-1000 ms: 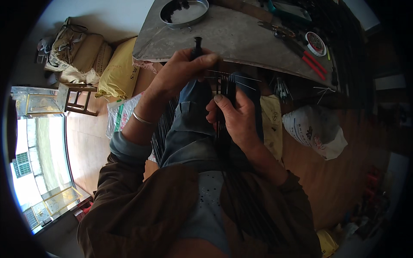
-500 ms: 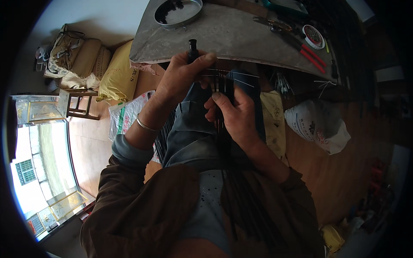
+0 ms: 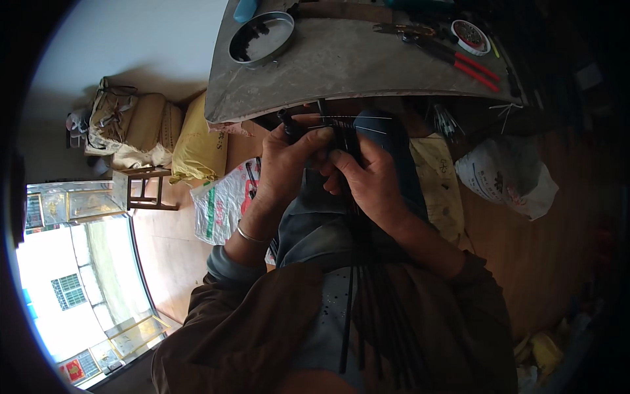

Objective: Manually assemble and secure the joints and ribs of umbrella frames using wire and pliers.

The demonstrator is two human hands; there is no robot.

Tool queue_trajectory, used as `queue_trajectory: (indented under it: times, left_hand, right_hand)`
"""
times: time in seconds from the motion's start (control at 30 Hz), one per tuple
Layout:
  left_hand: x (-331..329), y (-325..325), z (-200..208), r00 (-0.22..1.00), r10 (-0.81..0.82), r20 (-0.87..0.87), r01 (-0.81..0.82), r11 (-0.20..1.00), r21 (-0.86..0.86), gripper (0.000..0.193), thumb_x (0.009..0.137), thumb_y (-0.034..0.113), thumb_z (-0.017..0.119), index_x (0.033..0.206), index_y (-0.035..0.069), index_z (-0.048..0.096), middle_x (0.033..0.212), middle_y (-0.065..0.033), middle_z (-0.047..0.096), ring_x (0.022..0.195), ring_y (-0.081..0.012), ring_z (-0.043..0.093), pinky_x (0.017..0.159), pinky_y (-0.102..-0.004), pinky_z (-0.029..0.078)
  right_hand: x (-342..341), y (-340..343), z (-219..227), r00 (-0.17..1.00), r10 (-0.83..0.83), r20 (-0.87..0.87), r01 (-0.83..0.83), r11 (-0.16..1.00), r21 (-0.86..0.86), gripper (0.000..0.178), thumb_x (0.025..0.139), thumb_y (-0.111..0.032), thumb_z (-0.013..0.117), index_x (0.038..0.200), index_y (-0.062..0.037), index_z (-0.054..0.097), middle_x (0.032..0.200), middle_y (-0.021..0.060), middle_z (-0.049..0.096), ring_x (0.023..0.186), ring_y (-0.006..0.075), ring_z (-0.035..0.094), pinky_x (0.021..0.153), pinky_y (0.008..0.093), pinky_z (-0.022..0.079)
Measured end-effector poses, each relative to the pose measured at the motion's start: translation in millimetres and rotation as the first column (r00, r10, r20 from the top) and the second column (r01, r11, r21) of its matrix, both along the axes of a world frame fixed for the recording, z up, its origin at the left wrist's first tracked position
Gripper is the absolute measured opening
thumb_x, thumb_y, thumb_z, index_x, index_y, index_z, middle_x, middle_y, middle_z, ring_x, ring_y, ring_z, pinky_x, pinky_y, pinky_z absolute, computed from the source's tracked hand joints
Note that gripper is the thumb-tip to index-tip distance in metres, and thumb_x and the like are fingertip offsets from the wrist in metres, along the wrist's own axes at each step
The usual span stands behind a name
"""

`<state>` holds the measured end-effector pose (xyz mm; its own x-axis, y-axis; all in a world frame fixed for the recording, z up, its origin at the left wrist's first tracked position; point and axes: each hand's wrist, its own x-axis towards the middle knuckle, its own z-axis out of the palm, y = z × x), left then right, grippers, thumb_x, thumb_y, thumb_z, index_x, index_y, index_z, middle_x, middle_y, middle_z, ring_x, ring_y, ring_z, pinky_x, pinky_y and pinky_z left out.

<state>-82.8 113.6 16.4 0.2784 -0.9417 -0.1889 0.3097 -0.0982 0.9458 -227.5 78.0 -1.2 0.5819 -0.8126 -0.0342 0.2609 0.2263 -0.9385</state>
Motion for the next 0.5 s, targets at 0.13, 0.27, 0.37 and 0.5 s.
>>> queue_trajectory:
  times: [0.13, 0.27, 0.37, 0.5]
  left_hand:
    - [1.1, -0.5, -7.2, 0.991, 0.030, -0.130, -0.030, 1.000, 0.002, 0.024, 0.083, 0.008, 0.068, 0.104, -0.001, 0.059, 0.068, -0.0033, 0.059, 0.055, -0.0095, 0.054, 0.051, -0.0222, 0.044]
    - [-4.1, -1.2, -5.5, 0.988, 0.037, -0.152, -0.037, 0.999, 0.006, 0.023, 0.084, 0.008, 0.067, 0.105, -0.001, 0.059, 0.069, -0.0040, 0.058, 0.056, -0.0105, 0.055, 0.052, -0.0234, 0.045]
    - [-6.4, 0.2, -6.6, 0.986, 0.054, -0.160, -0.054, 0.999, 0.002, 0.024, 0.085, 0.008, 0.065, 0.106, -0.001, 0.059, 0.069, -0.0038, 0.058, 0.057, -0.0104, 0.054, 0.053, -0.0235, 0.045]
    - [-6.4, 0.0, -7.8, 0.967, -0.010, -0.255, -0.007, 0.998, -0.064, 0.025, 0.086, 0.009, 0.063, 0.109, -0.001, 0.058, 0.069, -0.0033, 0.058, 0.057, -0.0100, 0.054, 0.053, -0.0230, 0.045]
  right_hand:
    - [-9.9, -12.2, -3.9, 0.982, 0.056, -0.180, -0.084, 0.985, -0.149, 0.016, 0.092, -0.014, 0.059, 0.100, -0.0001, 0.061, 0.081, 0.0052, 0.066, 0.066, 0.0100, 0.062, 0.060, 0.0228, 0.050]
    - [-14.5, -19.1, 1.1, 0.926, 0.077, -0.371, -0.193, 0.938, -0.288, 0.015, 0.091, -0.013, 0.061, 0.096, 0.0010, 0.063, 0.083, 0.0054, 0.067, 0.073, 0.0109, 0.065, 0.068, 0.0236, 0.051]
    - [-15.4, -21.1, -3.2, 0.936, 0.149, -0.319, -0.215, 0.960, -0.181, 0.015, 0.091, -0.013, 0.060, 0.095, 0.0015, 0.064, 0.082, 0.0060, 0.067, 0.073, 0.0128, 0.065, 0.068, 0.0252, 0.052]
    - [-17.8, -26.8, -15.9, 0.951, 0.193, -0.241, -0.203, 0.979, -0.020, 0.019, 0.088, -0.021, 0.067, 0.087, -0.0021, 0.068, 0.068, -0.0021, 0.062, 0.061, 0.0037, 0.052, 0.055, 0.0215, 0.041]
